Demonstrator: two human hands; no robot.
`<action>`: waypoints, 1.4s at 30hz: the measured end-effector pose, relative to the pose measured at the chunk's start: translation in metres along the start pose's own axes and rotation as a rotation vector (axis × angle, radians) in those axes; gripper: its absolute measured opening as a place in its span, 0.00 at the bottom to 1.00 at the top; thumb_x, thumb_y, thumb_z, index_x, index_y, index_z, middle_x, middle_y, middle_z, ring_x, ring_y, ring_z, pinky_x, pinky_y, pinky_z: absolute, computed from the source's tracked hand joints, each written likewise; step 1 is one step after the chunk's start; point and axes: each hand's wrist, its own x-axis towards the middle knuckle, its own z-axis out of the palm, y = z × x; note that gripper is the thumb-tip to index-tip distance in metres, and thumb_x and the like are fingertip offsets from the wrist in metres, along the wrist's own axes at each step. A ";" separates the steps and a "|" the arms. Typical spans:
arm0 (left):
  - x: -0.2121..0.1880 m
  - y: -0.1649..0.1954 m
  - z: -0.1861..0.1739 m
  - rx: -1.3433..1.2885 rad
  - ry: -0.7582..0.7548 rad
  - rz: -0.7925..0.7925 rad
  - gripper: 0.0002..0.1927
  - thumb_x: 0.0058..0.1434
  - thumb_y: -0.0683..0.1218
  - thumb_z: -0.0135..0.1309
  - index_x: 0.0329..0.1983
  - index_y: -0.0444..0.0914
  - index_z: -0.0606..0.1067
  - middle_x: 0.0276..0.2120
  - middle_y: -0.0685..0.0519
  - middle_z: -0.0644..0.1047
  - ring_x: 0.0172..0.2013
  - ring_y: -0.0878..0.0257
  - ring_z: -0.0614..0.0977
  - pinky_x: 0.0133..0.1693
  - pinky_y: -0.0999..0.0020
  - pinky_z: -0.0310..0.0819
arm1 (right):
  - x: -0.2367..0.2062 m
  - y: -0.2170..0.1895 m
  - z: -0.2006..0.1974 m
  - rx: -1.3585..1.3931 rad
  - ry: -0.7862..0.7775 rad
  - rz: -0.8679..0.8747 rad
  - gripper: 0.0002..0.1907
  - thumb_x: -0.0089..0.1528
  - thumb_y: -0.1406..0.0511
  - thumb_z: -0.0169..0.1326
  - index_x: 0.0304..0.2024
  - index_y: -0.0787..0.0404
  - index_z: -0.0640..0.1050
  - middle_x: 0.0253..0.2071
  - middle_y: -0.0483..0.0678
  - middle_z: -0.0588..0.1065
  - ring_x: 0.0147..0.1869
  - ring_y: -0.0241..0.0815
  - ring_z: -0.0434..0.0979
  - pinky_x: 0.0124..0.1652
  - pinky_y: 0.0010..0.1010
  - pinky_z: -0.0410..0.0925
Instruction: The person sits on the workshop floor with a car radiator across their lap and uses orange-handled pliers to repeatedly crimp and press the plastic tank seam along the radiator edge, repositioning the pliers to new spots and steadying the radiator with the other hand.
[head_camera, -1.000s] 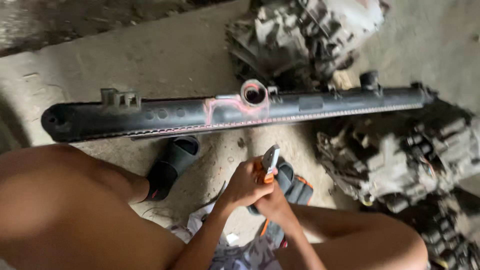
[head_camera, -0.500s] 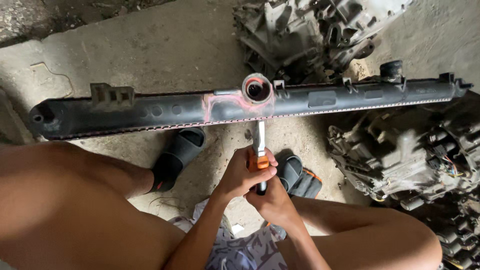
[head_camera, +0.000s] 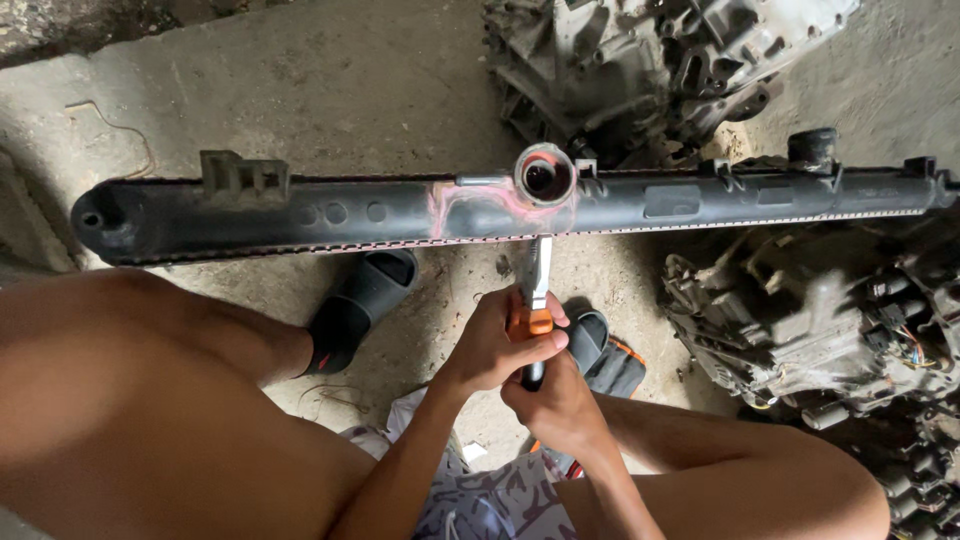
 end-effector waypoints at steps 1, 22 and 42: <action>-0.001 0.001 0.000 0.021 -0.001 0.001 0.15 0.59 0.46 0.65 0.44 0.35 0.77 0.40 0.51 0.80 0.44 0.65 0.81 0.49 0.68 0.75 | 0.000 0.000 -0.001 -0.050 0.002 0.026 0.16 0.53 0.67 0.60 0.41 0.66 0.73 0.29 0.49 0.77 0.32 0.39 0.77 0.34 0.33 0.70; -0.002 0.012 0.005 0.021 0.013 -0.098 0.16 0.59 0.51 0.64 0.43 0.36 0.78 0.36 0.55 0.79 0.39 0.68 0.80 0.43 0.69 0.76 | -0.003 0.014 -0.004 0.016 0.001 -0.003 0.24 0.51 0.66 0.63 0.48 0.66 0.73 0.33 0.50 0.78 0.36 0.41 0.78 0.38 0.35 0.72; 0.000 0.018 0.003 0.076 -0.039 -0.151 0.27 0.55 0.59 0.65 0.48 0.34 0.81 0.40 0.51 0.84 0.42 0.64 0.86 0.47 0.68 0.80 | -0.010 0.035 -0.003 0.267 -0.023 -0.035 0.39 0.50 0.69 0.62 0.62 0.71 0.63 0.46 0.51 0.76 0.49 0.43 0.76 0.52 0.34 0.68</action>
